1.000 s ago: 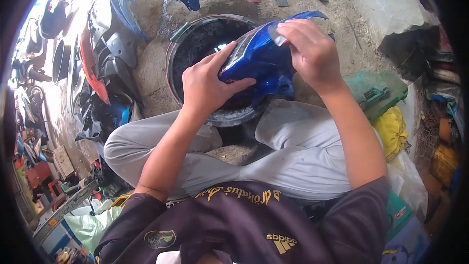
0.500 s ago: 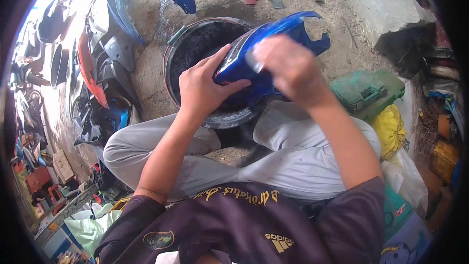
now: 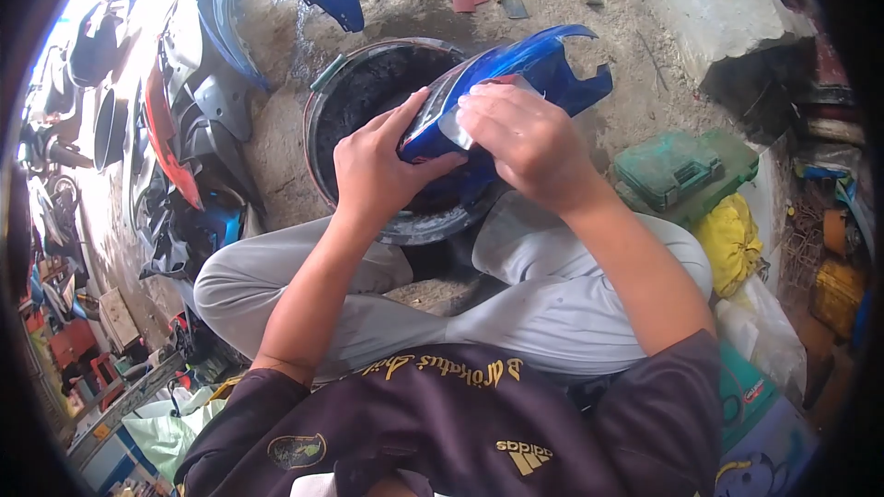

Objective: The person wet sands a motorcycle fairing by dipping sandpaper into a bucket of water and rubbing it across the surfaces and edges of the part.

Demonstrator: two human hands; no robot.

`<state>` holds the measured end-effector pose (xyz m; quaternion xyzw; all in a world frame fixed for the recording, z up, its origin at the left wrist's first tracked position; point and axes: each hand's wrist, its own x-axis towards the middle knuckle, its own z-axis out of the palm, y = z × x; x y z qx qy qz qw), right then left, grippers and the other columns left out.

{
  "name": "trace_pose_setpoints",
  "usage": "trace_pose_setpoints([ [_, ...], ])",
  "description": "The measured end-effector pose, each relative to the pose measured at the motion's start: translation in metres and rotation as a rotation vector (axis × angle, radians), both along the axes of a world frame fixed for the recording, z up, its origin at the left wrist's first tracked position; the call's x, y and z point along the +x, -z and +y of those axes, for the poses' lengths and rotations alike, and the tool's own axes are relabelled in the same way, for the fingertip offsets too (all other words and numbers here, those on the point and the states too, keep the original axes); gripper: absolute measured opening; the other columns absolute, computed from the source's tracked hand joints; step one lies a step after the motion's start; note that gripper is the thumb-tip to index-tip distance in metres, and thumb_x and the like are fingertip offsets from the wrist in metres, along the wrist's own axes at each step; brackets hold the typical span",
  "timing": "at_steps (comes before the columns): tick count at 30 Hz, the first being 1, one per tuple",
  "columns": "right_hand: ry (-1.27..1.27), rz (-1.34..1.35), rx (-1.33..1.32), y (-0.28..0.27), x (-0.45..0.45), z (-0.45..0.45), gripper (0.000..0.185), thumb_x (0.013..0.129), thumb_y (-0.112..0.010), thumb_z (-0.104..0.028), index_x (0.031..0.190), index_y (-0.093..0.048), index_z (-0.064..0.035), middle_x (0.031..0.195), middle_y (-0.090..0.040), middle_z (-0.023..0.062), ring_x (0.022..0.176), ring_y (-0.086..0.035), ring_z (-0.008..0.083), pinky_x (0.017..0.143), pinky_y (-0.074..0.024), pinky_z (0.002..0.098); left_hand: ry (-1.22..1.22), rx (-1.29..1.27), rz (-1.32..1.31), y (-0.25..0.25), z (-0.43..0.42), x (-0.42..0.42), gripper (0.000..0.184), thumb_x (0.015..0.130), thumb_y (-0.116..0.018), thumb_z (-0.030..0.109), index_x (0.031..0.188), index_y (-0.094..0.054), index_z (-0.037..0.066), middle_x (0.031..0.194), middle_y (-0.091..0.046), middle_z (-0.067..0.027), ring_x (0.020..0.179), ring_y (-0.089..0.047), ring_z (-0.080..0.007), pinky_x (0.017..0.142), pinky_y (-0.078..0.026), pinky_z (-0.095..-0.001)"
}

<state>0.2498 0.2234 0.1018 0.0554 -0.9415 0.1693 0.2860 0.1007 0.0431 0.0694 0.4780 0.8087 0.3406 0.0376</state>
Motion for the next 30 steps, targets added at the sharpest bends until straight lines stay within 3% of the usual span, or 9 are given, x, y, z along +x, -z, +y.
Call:
trace_pose_setpoints([
  [4,0.263,0.063,-0.007,0.002,0.000,0.038,0.040,0.072,-0.067,0.015,0.108,-0.075,-0.0015,0.111,-0.078,0.0146,0.111,-0.076,0.0357,0.099,-0.0630,0.0449,-0.009,0.010,-0.022,0.002,-0.005,0.002,0.085,0.069,-0.098,0.056,0.140,-0.076,0.014,0.120,-0.082,-0.0163,0.100,-0.082,-0.0324,0.087,-0.064,-0.0413],
  [8,-0.005,-0.015,-0.043,0.001,-0.001,-0.001,0.046,0.073,-0.065,0.015,0.114,-0.075,-0.0019,0.114,-0.078,0.0155,0.113,-0.075,0.0357,0.101,-0.0621,0.0457,-0.018,0.013,-0.010,0.001,-0.002,0.002,0.084,0.068,-0.099,0.053,0.139,-0.077,0.014,0.120,-0.082,-0.0158,0.099,-0.082,-0.0319,0.086,-0.065,-0.0410],
  [12,0.323,0.042,-0.104,0.007,0.003,0.046,0.035,0.080,-0.072,0.011,0.113,-0.075,-0.0023,0.113,-0.079,0.0151,0.112,-0.075,0.0340,0.099,-0.0616,0.0446,-0.019,0.033,0.001,0.004,-0.004,0.001,0.085,0.068,-0.099,0.055,0.139,-0.077,0.014,0.121,-0.082,-0.0151,0.099,-0.082,-0.0312,0.085,-0.065,-0.0407],
  [14,0.309,0.040,0.026,0.007,0.000,0.036,0.037,0.079,-0.070,0.012,0.113,-0.075,-0.0021,0.114,-0.078,0.0153,0.114,-0.075,0.0341,0.100,-0.0612,0.0447,-0.028,0.005,0.027,0.000,0.000,0.004,0.085,0.068,-0.098,0.056,0.139,-0.077,0.014,0.121,-0.082,-0.0147,0.099,-0.082,-0.0309,0.085,-0.065,-0.0406],
  [17,0.074,-0.031,0.013,0.002,-0.005,-0.005,0.040,0.077,-0.067,0.012,0.113,-0.075,-0.0023,0.115,-0.078,0.0160,0.112,-0.074,0.0354,0.099,-0.0610,0.0454,-0.025,0.005,0.021,0.000,0.001,0.007,0.085,0.068,-0.097,0.058,0.139,-0.077,0.015,0.121,-0.082,-0.0143,0.100,-0.082,-0.0307,0.086,-0.065,-0.0408],
  [21,0.353,-0.041,-0.037,0.004,0.005,0.052,0.039,0.076,-0.067,0.010,0.112,-0.075,-0.0028,0.111,-0.077,0.0159,0.107,-0.074,0.0363,0.098,-0.0604,0.0470,-0.020,0.040,0.007,0.005,-0.003,0.005,0.089,0.066,-0.097,0.059,0.141,-0.076,0.017,0.121,-0.082,-0.0144,0.102,-0.082,-0.0312,0.088,-0.064,-0.0410],
  [26,0.093,-0.055,0.023,-0.008,-0.007,0.003,0.038,0.075,-0.065,0.012,0.109,-0.074,-0.0014,0.107,-0.076,0.0143,0.106,-0.074,0.0342,0.096,-0.0609,0.0458,-0.061,0.032,0.059,0.008,-0.001,0.013,0.087,0.067,-0.097,0.059,0.140,-0.076,0.017,0.121,-0.082,-0.0142,0.102,-0.082,-0.0316,0.089,-0.064,-0.0407],
  [30,0.328,-0.078,-0.012,-0.006,0.003,0.046,0.031,0.076,-0.069,0.009,0.106,-0.074,-0.0015,0.105,-0.076,0.0150,0.102,-0.074,0.0355,0.094,-0.0617,0.0455,-0.074,0.052,0.103,0.004,-0.002,0.017,0.086,0.066,-0.098,0.058,0.139,-0.077,0.018,0.121,-0.082,-0.0135,0.103,-0.081,-0.0308,0.089,-0.064,-0.0411],
])
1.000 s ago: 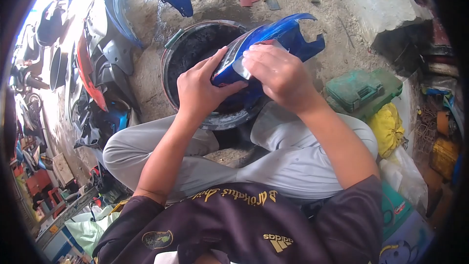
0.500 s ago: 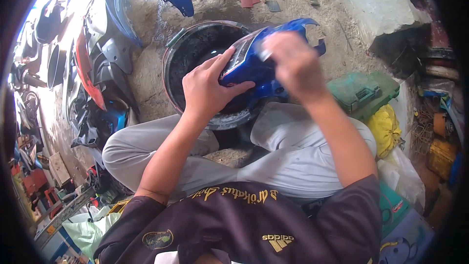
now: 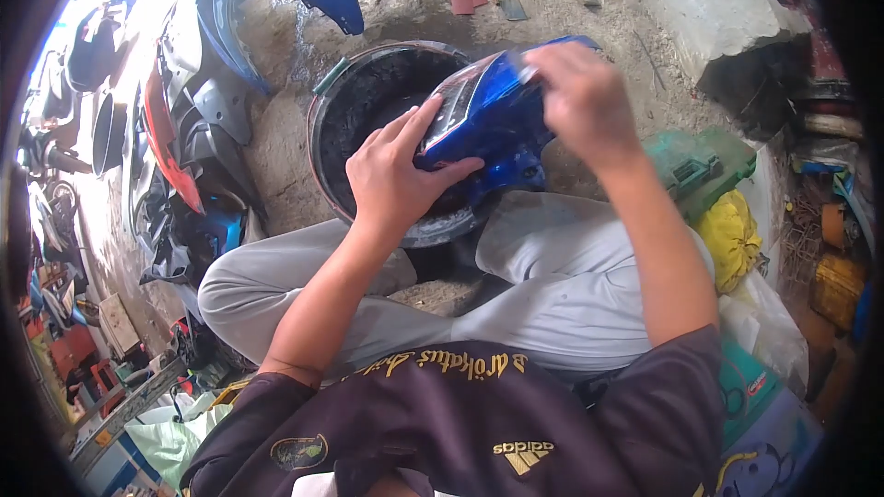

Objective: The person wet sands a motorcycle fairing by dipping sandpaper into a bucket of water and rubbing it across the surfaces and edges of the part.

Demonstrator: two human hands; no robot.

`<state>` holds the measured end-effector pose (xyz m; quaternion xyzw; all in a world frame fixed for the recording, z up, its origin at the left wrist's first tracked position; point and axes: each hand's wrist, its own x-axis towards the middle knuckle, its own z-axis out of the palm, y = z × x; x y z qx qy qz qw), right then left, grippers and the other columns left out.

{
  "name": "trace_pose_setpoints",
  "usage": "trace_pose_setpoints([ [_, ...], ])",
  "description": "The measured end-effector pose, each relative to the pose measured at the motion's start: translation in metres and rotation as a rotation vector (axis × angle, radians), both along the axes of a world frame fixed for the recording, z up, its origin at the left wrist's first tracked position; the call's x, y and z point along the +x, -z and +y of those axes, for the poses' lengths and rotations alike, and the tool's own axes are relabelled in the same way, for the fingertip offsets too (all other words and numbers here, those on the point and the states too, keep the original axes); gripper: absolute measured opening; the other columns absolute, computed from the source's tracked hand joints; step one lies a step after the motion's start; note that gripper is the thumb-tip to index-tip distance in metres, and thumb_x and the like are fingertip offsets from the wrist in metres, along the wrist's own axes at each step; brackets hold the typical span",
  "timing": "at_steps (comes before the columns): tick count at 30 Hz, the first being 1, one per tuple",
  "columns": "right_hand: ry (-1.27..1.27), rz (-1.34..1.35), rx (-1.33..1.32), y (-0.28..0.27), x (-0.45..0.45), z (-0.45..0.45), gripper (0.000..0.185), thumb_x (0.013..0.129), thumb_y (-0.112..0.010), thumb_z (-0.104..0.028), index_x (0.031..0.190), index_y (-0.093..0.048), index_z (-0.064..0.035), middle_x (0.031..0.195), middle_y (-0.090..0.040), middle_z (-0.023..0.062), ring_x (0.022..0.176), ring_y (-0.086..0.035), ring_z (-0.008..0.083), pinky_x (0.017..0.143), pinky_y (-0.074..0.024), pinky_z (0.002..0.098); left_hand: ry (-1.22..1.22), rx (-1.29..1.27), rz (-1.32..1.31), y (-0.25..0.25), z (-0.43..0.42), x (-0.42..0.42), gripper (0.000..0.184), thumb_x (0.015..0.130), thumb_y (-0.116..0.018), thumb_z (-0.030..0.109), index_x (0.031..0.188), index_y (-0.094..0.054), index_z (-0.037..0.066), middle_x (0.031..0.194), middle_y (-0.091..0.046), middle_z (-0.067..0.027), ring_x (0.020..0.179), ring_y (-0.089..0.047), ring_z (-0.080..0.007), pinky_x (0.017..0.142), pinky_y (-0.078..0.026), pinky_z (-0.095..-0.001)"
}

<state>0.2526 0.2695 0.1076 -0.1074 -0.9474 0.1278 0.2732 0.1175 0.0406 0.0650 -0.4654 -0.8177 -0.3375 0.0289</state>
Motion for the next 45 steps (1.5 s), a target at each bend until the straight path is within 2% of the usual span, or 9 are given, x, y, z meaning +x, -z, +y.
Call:
trace_pose_setpoints([
  [14,-0.291,0.013,-0.081,-0.004,-0.004,-0.042,0.038,0.071,-0.065,0.008,0.107,-0.072,-0.0018,0.105,-0.074,0.0152,0.107,-0.073,0.0381,0.095,-0.0605,0.0475,-0.015,-0.022,0.001,0.003,0.002,0.001,0.087,0.066,-0.098,0.060,0.140,-0.077,0.019,0.121,-0.082,-0.0126,0.102,-0.081,-0.0300,0.089,-0.064,-0.0404],
  [20,-0.102,-0.023,-0.097,0.000,0.000,-0.001,0.030,0.077,-0.070,0.008,0.104,-0.072,-0.0049,0.104,-0.077,0.0126,0.107,-0.073,0.0360,0.096,-0.0596,0.0464,-0.002,0.001,0.030,0.001,0.000,0.002,0.086,0.066,-0.099,0.057,0.139,-0.077,0.018,0.118,-0.082,-0.0128,0.100,-0.081,-0.0296,0.087,-0.064,-0.0399],
  [26,-0.146,-0.005,0.010,-0.007,0.001,-0.002,0.029,0.078,-0.074,0.007,0.104,-0.075,-0.0065,0.106,-0.078,0.0121,0.104,-0.074,0.0356,0.097,-0.0577,0.0461,-0.024,-0.062,0.014,0.003,-0.002,0.004,0.085,0.067,-0.098,0.055,0.141,-0.075,0.019,0.124,-0.078,-0.0085,0.129,-0.068,-0.0304,0.110,-0.052,-0.0485],
  [27,-0.098,-0.030,0.014,-0.011,0.004,0.009,0.029,0.078,-0.075,0.006,0.104,-0.075,-0.0072,0.107,-0.078,0.0110,0.103,-0.073,0.0347,0.098,-0.0569,0.0456,-0.004,-0.057,-0.054,0.005,-0.003,0.002,0.081,0.070,-0.098,0.044,0.143,-0.074,0.019,0.133,-0.073,-0.0087,0.143,-0.056,-0.0328,0.119,-0.042,-0.0535],
  [30,-0.122,-0.034,-0.008,-0.005,0.005,-0.005,0.031,0.078,-0.071,0.007,0.105,-0.076,-0.0075,0.106,-0.078,0.0101,0.104,-0.073,0.0340,0.099,-0.0564,0.0460,0.136,0.155,0.049,0.016,0.002,-0.009,0.078,0.072,-0.096,0.039,0.145,-0.071,0.024,0.140,-0.067,-0.0089,0.146,-0.049,-0.0388,0.116,-0.040,-0.0547],
  [31,-0.201,-0.119,-0.025,-0.005,0.006,-0.018,0.036,0.077,-0.067,0.010,0.106,-0.076,-0.0080,0.107,-0.077,0.0111,0.107,-0.073,0.0341,0.100,-0.0565,0.0456,0.243,0.180,-0.009,0.013,0.005,-0.008,0.073,0.073,-0.096,0.022,0.143,-0.074,0.021,0.148,-0.065,-0.0133,0.145,-0.055,-0.0368,0.120,-0.042,-0.0535],
  [34,-0.241,-0.042,0.036,-0.006,0.002,-0.021,0.038,0.077,-0.066,0.012,0.109,-0.075,-0.0072,0.109,-0.077,0.0130,0.108,-0.073,0.0346,0.099,-0.0575,0.0449,0.401,0.136,-0.132,0.028,0.007,-0.005,0.061,0.078,-0.094,0.018,0.137,-0.076,0.016,0.148,-0.066,-0.0140,0.141,-0.059,-0.0408,0.117,-0.048,-0.0517],
  [37,0.029,0.045,-0.022,-0.009,0.008,0.008,0.033,0.083,-0.070,0.012,0.111,-0.075,-0.0048,0.110,-0.077,0.0148,0.105,-0.073,0.0371,0.091,-0.0598,0.0451,0.288,0.153,-0.314,0.040,0.007,0.004,0.056,0.080,-0.093,0.019,0.133,-0.078,0.015,0.144,-0.069,-0.0134,0.142,-0.059,-0.0400,0.117,-0.049,-0.0513],
  [45,-0.079,-0.150,-0.072,-0.003,0.012,-0.021,0.027,0.083,-0.068,0.007,0.107,-0.072,-0.0037,0.103,-0.075,0.0130,0.103,-0.070,0.0367,0.092,-0.0556,0.0462,0.481,0.042,-0.231,0.029,0.010,-0.005,0.075,0.074,-0.097,0.031,0.144,-0.073,0.022,0.155,-0.065,-0.0068,0.145,-0.055,-0.0370,0.118,-0.044,-0.0523],
])
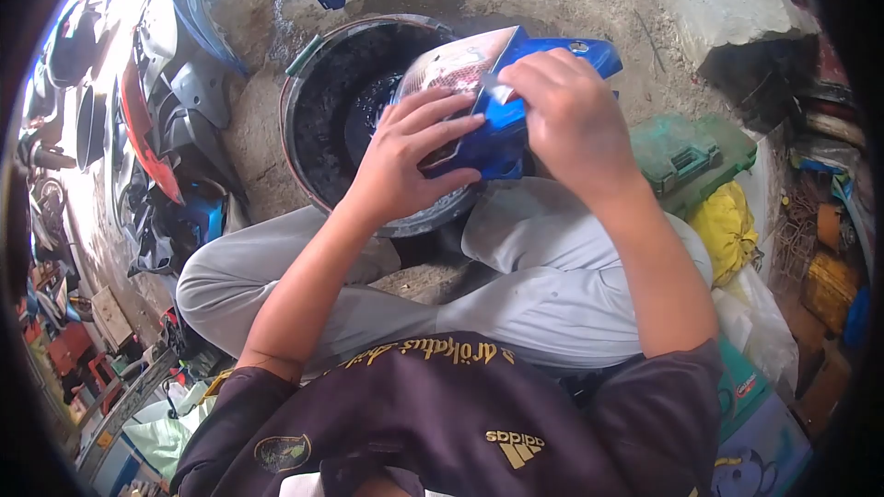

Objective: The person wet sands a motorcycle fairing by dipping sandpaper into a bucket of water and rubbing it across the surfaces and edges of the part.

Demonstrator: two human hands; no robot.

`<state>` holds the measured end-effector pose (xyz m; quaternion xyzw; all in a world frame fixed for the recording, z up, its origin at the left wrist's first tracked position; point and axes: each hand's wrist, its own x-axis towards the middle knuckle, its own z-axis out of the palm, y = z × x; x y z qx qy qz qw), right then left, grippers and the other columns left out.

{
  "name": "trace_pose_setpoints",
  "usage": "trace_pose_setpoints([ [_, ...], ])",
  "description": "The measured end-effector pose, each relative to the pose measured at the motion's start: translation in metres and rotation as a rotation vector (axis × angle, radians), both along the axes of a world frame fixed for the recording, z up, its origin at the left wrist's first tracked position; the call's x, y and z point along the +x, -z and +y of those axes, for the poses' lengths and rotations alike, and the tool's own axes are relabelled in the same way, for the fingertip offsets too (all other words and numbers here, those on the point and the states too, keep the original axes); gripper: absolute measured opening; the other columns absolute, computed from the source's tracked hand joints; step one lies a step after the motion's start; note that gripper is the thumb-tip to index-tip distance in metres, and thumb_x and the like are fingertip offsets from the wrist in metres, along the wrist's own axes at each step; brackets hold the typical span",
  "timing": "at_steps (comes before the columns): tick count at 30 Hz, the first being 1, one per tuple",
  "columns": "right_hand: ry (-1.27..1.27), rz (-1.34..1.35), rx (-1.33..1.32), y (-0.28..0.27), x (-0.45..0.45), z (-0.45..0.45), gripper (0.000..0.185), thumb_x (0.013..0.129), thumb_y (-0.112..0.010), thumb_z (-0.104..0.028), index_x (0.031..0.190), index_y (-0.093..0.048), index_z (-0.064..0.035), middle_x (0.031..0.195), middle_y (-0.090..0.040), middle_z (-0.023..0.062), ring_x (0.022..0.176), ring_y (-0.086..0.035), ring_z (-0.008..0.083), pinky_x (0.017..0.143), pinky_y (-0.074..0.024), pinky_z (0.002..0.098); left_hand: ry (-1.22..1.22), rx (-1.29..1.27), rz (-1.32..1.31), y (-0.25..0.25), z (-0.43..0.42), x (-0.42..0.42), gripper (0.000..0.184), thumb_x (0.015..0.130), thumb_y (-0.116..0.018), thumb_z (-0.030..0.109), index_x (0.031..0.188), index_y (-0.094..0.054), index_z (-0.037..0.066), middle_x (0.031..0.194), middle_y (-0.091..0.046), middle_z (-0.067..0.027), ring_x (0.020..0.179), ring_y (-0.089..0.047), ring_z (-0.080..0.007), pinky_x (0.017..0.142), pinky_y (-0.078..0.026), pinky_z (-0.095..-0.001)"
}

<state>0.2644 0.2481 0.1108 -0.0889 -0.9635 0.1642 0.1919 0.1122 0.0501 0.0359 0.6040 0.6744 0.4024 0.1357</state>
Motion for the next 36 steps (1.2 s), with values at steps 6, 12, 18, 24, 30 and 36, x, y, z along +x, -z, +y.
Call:
trace_pose_setpoints([
  [6,0.134,-0.130,-0.073,0.012,0.010,0.029,0.024,0.085,-0.063,0.006,0.106,-0.072,-0.0023,0.100,-0.073,0.0146,0.103,-0.069,0.0372,0.092,-0.0558,0.0459,0.007,-0.066,0.107,0.003,-0.003,-0.001,0.079,0.079,-0.093,0.048,0.150,-0.069,0.025,0.168,-0.053,-0.0096,0.157,-0.042,-0.0417,0.125,-0.032,-0.0574],
  [12,0.007,-0.101,-0.077,0.004,0.021,-0.018,0.024,0.084,-0.062,0.007,0.103,-0.073,-0.0019,0.100,-0.073,0.0161,0.105,-0.070,0.0384,0.096,-0.0568,0.0477,-0.073,-0.127,0.048,0.014,-0.002,0.009,0.083,0.090,-0.084,0.046,0.162,-0.055,0.016,0.171,-0.046,-0.0174,0.160,-0.037,-0.0441,0.129,-0.028,-0.0580],
  [18,0.107,-0.112,-0.010,0.006,0.034,-0.034,0.023,0.085,-0.066,0.005,0.106,-0.074,-0.0012,0.110,-0.076,0.0159,0.112,-0.071,0.0382,0.099,-0.0574,0.0479,-0.149,-0.129,0.105,0.011,0.002,0.020,0.079,0.085,-0.086,0.039,0.156,-0.061,0.015,0.164,-0.053,-0.0153,0.155,-0.044,-0.0416,0.124,-0.035,-0.0565],
  [24,0.271,-0.032,-0.005,0.009,0.034,-0.035,0.018,0.088,-0.068,0.000,0.105,-0.074,-0.0024,0.112,-0.076,0.0142,0.116,-0.072,0.0330,0.103,-0.0567,0.0466,-0.147,-0.098,0.086,0.015,0.002,0.014,0.080,0.083,-0.087,0.041,0.154,-0.062,0.016,0.162,-0.056,-0.0136,0.154,-0.047,-0.0408,0.123,-0.036,-0.0565],
  [30,0.280,-0.006,-0.030,0.014,0.036,-0.022,0.018,0.088,-0.069,-0.007,0.105,-0.074,-0.0023,0.114,-0.076,0.0145,0.117,-0.071,0.0319,0.106,-0.0554,0.0456,-0.153,-0.093,0.070,0.020,0.001,0.010,0.079,0.083,-0.087,0.042,0.154,-0.062,0.018,0.162,-0.055,-0.0133,0.153,-0.047,-0.0408,0.123,-0.037,-0.0565],
  [36,0.130,-0.043,0.043,0.012,0.027,-0.040,0.014,0.089,-0.070,-0.008,0.102,-0.076,-0.0048,0.108,-0.077,0.0141,0.111,-0.073,0.0324,0.099,-0.0562,0.0466,-0.155,-0.086,0.093,0.020,0.002,0.016,0.079,0.081,-0.089,0.041,0.153,-0.063,0.019,0.161,-0.056,-0.0128,0.152,-0.047,-0.0407,0.122,-0.037,-0.0566],
])
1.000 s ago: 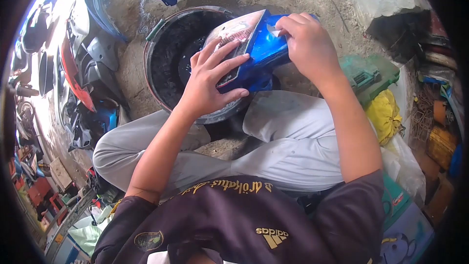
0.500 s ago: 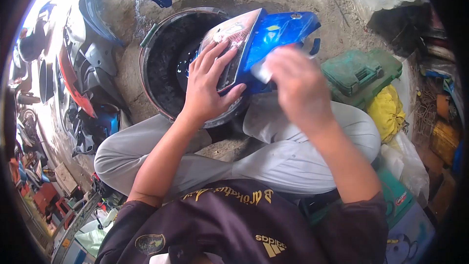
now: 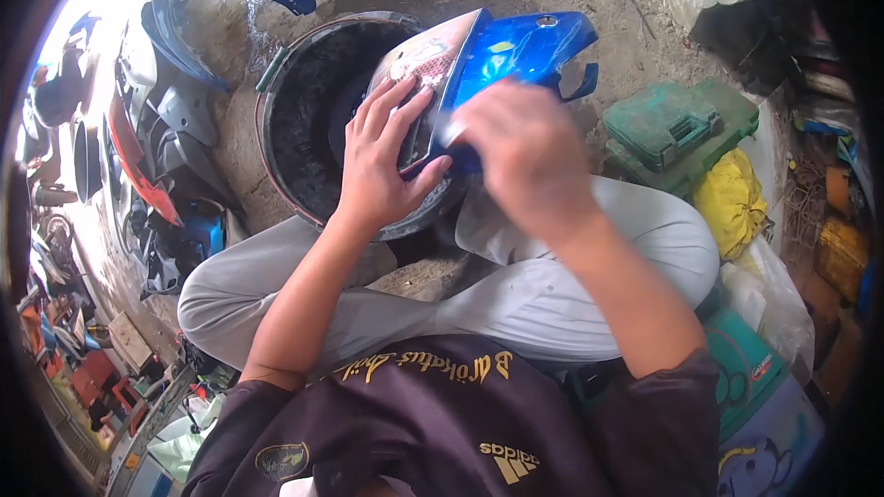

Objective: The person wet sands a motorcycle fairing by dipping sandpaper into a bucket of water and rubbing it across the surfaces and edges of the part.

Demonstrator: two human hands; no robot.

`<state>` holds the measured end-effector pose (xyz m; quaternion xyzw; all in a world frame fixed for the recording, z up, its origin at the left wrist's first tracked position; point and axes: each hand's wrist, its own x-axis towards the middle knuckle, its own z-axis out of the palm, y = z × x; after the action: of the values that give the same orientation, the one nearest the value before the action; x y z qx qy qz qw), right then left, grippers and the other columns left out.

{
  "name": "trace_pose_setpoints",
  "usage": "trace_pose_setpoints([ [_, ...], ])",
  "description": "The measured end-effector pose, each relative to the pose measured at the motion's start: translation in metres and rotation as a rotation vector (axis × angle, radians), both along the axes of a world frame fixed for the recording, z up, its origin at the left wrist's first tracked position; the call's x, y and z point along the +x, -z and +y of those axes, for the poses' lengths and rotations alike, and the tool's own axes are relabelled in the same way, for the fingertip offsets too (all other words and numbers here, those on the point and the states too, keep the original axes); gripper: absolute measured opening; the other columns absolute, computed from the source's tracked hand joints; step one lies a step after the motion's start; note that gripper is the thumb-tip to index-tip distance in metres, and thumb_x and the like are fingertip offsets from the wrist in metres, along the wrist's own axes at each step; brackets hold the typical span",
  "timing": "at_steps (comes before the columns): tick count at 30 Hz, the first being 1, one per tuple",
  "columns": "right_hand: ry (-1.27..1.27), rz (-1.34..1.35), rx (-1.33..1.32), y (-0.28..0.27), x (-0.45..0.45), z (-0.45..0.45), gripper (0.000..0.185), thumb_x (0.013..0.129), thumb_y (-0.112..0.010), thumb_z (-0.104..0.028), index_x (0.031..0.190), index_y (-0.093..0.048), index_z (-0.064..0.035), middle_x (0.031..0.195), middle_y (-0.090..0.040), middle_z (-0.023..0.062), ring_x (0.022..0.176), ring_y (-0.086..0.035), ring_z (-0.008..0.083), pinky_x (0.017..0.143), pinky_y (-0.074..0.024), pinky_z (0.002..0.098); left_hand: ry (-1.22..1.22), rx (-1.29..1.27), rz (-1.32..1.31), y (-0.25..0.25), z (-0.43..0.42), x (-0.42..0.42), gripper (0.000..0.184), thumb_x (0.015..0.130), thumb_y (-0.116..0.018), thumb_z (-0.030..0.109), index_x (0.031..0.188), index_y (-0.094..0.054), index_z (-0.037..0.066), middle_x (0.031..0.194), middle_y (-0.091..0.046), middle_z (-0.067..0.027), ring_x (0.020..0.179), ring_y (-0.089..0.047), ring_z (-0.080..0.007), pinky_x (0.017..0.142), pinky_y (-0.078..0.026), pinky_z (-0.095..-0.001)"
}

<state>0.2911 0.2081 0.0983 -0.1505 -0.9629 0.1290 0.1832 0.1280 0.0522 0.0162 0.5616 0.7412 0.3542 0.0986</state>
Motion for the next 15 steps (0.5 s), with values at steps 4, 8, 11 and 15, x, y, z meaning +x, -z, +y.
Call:
trace_pose_setpoints([
  [4,0.148,0.041,-0.140,0.000,0.007,0.022,0.012,0.090,-0.070,-0.006,0.100,-0.076,-0.0045,0.106,-0.076,0.0134,0.106,-0.073,0.0328,0.096,-0.0569,0.0472,-0.002,-0.013,-0.009,-0.004,-0.003,-0.004,0.080,0.081,-0.088,0.036,0.154,-0.062,0.016,0.163,-0.055,-0.0137,0.153,-0.047,-0.0417,0.122,-0.038,-0.0565],
  [8,-0.053,0.041,-0.101,0.008,0.000,-0.014,0.017,0.088,-0.069,-0.003,0.103,-0.076,-0.0053,0.109,-0.076,0.0131,0.112,-0.072,0.0326,0.099,-0.0574,0.0457,0.018,-0.024,-0.009,-0.005,0.000,-0.004,0.079,0.082,-0.088,0.034,0.154,-0.062,0.014,0.163,-0.055,-0.0151,0.153,-0.047,-0.0429,0.122,-0.039,-0.0563],
  [11,0.236,0.061,-0.198,-0.006,0.008,0.027,0.020,0.088,-0.065,0.000,0.104,-0.076,-0.0050,0.111,-0.076,0.0149,0.112,-0.072,0.0360,0.099,-0.0574,0.0458,0.010,-0.036,0.000,-0.007,-0.001,-0.006,0.080,0.082,-0.088,0.035,0.154,-0.062,0.014,0.163,-0.055,-0.0156,0.153,-0.047,-0.0431,0.122,-0.039,-0.0562],
  [15,-0.024,0.061,-0.056,0.014,-0.002,-0.020,0.020,0.089,-0.065,-0.003,0.105,-0.077,-0.0047,0.110,-0.077,0.0149,0.113,-0.073,0.0342,0.101,-0.0578,0.0453,-0.001,-0.029,-0.028,-0.003,-0.001,-0.003,0.079,0.083,-0.088,0.039,0.154,-0.062,0.019,0.162,-0.055,-0.0134,0.153,-0.046,-0.0418,0.121,-0.038,-0.0580],
])
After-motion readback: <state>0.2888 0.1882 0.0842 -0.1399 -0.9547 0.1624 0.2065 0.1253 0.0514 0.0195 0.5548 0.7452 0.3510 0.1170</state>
